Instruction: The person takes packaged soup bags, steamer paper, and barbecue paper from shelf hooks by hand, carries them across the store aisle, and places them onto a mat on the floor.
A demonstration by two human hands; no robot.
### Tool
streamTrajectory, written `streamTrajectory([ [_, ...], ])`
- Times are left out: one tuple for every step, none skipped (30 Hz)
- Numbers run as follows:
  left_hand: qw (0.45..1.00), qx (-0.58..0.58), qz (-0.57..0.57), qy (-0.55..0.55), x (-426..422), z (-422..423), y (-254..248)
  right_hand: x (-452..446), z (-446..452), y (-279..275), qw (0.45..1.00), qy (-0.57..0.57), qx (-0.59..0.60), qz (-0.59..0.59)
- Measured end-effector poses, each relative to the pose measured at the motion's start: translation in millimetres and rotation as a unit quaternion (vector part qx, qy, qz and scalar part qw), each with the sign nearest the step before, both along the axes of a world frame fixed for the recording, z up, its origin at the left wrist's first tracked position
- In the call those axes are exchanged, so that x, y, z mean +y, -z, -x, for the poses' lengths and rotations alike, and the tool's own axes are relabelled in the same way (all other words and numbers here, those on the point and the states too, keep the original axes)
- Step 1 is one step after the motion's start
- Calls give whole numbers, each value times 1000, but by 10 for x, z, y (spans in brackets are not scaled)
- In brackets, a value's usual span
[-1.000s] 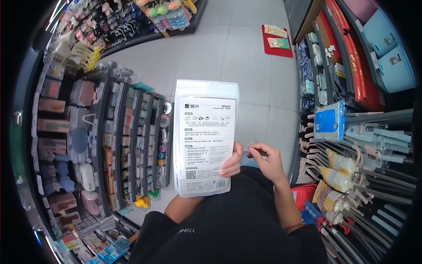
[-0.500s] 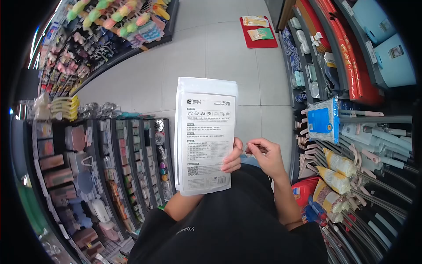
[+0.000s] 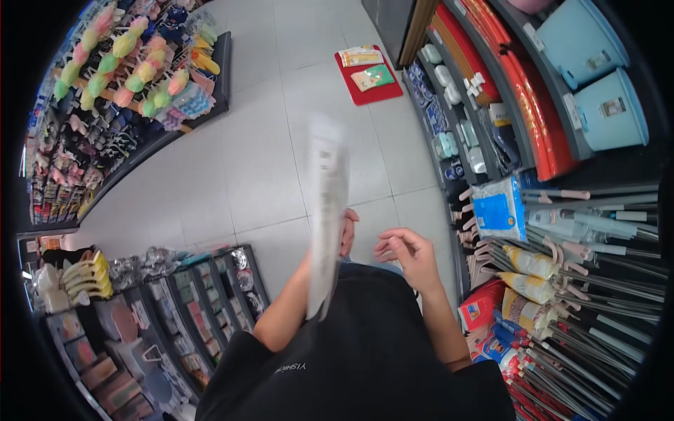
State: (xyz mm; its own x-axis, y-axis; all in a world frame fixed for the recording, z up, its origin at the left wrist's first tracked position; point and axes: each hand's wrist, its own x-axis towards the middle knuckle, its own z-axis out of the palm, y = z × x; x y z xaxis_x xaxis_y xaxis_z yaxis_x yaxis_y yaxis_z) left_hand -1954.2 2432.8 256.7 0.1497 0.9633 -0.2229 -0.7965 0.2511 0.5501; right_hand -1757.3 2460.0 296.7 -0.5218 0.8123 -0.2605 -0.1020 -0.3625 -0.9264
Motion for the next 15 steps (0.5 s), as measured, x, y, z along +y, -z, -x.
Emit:
streamTrajectory([
  [987, 115, 100, -50, 89, 135, -14, 48, 173, -47, 1000, -6, 23, 6],
  [948, 228, 199, -98, 160, 278, -14, 88, 335, -70, 999, -13, 47, 14],
  [948, 230, 182, -120, 235, 447, 10, 132, 478, -71, 998, -32, 47, 8],
  [948, 232, 164, -143, 303, 620, 35, 151, 623, -57, 999, -24, 40, -1],
  [941, 262, 151, -151, 346, 792, 41, 167, 768, -24, 999, -15, 33, -11],
  [933, 292, 136, -159, 385, 962, 40, 190, 898, 18, 999, -7, 27, -22],
  [930, 302, 126, -165, 413, 1103, 33, 254, 957, 72, 999, -41, -2, -30],
  [928, 312, 114, -170, 434, 1223, 23, 287, 1079, 75, 999, -27, -15, -37],
  [926, 320, 102, -174, 466, 1330, 3, 318, 1247, 43, 999, -12, -29, -45],
  [927, 322, 100, -166, 492, 1436, -33, 351, 1379, 21, 998, 2, -44, -51],
  [927, 324, 101, -158, 493, 1534, -91, 404, 1470, 20, 998, 12, -47, -36],
  [928, 324, 105, -151, 496, 1612, -155, 473, 1554, 31, 998, 20, -51, -20],
  [939, 291, 101, -154, 500, 1679, -207, 525, 1628, 45, 998, 25, -55, -3],
  [948, 259, 97, -159, 499, 1749, -259, 556, 1697, 59, 998, 28, -59, -6],
  [955, 228, 92, -165, 506, 1808, -296, 594, 1762, 70, 998, 31, -62, -10],
])
